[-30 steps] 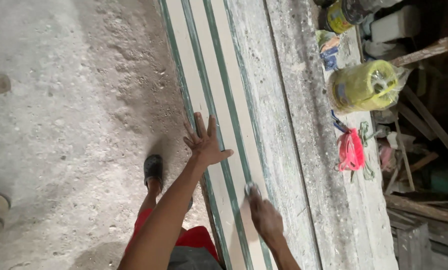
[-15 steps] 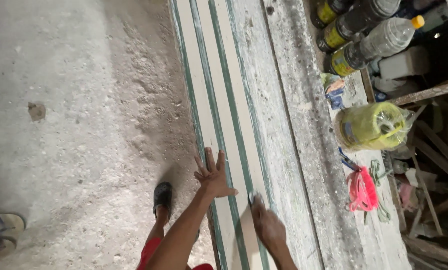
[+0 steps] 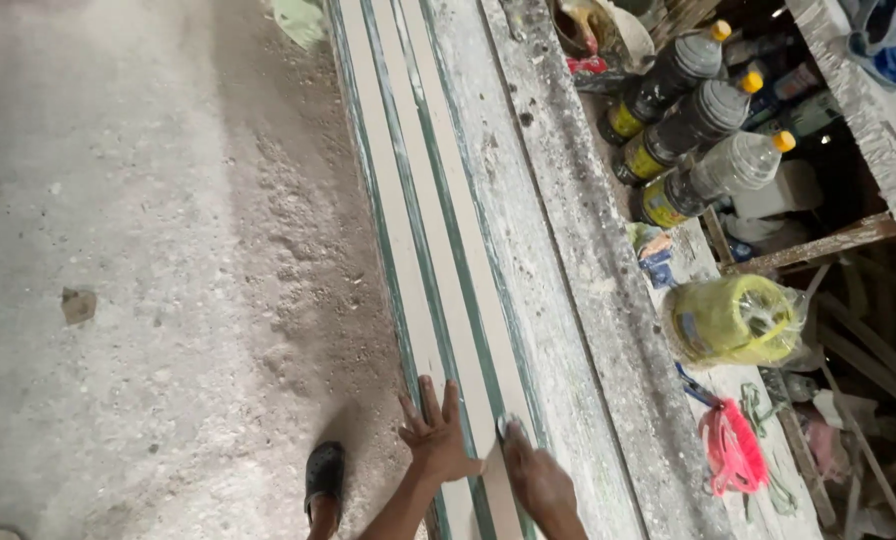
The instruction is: Apply plaster-like material to a long molding mold and use a putty knife to smooth it out before cleaning the area.
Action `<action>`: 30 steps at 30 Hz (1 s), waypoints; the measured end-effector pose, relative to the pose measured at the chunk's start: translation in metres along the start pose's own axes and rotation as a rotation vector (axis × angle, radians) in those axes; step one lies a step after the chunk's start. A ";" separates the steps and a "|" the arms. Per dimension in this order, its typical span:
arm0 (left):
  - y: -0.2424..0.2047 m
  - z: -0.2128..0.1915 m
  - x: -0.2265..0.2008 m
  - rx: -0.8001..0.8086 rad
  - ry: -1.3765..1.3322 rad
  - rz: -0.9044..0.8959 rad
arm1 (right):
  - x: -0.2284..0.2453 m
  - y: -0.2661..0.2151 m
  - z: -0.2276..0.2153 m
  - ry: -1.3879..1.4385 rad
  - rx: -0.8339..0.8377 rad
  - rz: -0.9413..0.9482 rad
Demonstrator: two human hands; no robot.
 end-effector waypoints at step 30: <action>0.095 0.135 0.043 -1.051 1.427 -0.266 | 0.188 0.133 -0.048 -0.057 -0.265 -0.442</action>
Point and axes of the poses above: each hand's wrist, its own y-axis towards the middle knuckle, its own z-axis out of the palm, x = y × z, the point moved 5 cm from there along y, towards the middle knuckle, and after that the axes turned 7 degrees about -x, right-handed, at the moved point
